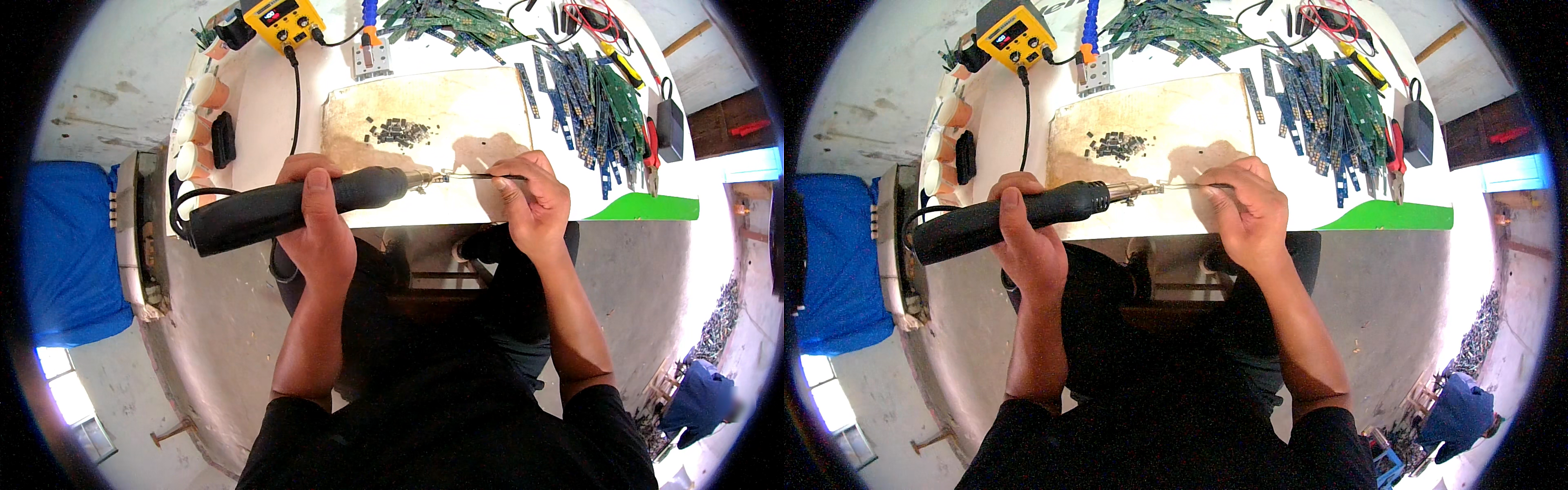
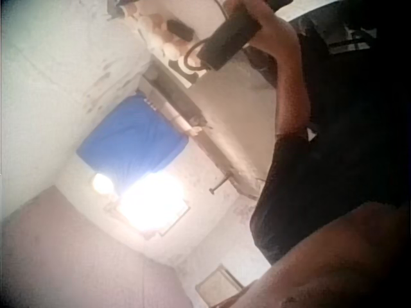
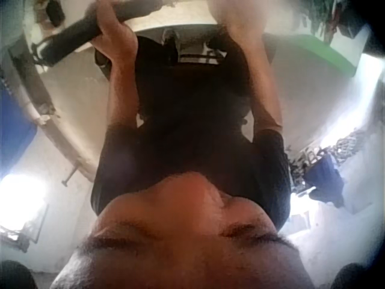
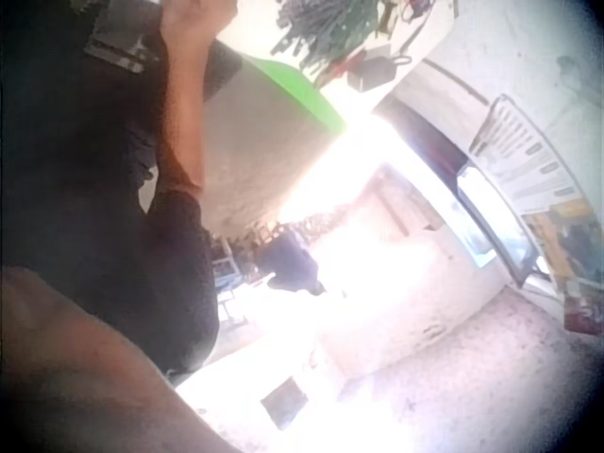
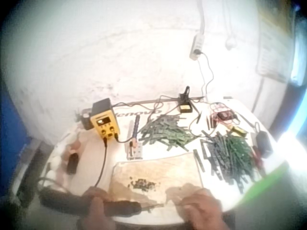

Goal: The person uses a hot air gun and tweezers to remove small electronic components from circuit boards. They heat the components with the hot air gun and then use tweezers to lift them off the board, placing them on a wooden mat. The person repeats this process for multiple components on different boards.

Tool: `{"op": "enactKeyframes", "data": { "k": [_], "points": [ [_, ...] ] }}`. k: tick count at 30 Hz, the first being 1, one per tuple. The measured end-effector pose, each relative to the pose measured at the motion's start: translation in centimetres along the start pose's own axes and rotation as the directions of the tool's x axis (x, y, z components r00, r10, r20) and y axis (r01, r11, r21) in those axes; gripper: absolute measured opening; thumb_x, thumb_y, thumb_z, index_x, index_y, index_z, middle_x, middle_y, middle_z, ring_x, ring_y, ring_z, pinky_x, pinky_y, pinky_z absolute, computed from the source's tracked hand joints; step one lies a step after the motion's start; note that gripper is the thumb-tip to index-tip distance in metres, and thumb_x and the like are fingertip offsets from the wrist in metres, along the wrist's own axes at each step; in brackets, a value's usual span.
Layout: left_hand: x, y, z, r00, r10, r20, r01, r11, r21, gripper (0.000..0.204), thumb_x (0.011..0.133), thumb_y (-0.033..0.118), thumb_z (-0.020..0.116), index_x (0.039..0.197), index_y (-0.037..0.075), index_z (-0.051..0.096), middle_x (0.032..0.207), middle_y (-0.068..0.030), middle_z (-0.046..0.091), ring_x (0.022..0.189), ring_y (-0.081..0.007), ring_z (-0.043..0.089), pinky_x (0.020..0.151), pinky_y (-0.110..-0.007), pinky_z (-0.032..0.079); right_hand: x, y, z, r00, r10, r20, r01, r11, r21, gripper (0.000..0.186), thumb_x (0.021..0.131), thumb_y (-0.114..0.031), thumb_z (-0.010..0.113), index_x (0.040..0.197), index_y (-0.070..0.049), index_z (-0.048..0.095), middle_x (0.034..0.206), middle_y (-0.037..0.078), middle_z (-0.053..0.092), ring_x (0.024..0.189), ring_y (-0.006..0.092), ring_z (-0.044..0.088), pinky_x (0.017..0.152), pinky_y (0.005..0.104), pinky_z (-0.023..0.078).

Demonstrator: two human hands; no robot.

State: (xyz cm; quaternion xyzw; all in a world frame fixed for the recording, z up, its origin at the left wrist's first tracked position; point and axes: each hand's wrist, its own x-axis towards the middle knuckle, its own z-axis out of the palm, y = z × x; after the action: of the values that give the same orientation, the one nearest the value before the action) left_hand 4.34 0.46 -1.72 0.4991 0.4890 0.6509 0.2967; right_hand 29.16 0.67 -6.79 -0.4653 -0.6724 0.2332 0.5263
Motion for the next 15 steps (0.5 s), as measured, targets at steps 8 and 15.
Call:
{"op": "enactKeyframes", "data": {
  "k": [8,15],
  "points": [
    [0.4,0.2,-1.1,0.997,0.030,-0.077,-0.031,0.999,-0.016,0.021,0.097,0.023,0.048,0.087,0.004,0.051,0.088,-0.0075,0.053,0.087,-0.0174,0.049,0.090,-0.033,0.040,1.9,-1.9,1.0,0.998,0.028,-0.057,-0.032,0.997,-0.073,0.010,0.086,0.001,0.070,0.095,0.000,0.072,0.087,0.010,0.071,0.084,0.0216,0.061,0.078,0.0306,0.048],
    [0.6,0.3,-3.1,0.956,-0.059,-0.289,0.035,0.996,-0.087,0.018,0.096,0.019,0.053,0.088,0.003,0.054,0.089,-0.0073,0.055,0.088,-0.0181,0.052,0.091,-0.033,0.042,4.5,-4.2,4.0,0.999,-0.044,-0.024,0.038,0.976,-0.216,0.011,0.087,0.000,0.070,0.098,0.000,0.071,0.090,0.013,0.068,0.086,0.0243,0.065,0.080,0.0309,0.050]
  ]
}}
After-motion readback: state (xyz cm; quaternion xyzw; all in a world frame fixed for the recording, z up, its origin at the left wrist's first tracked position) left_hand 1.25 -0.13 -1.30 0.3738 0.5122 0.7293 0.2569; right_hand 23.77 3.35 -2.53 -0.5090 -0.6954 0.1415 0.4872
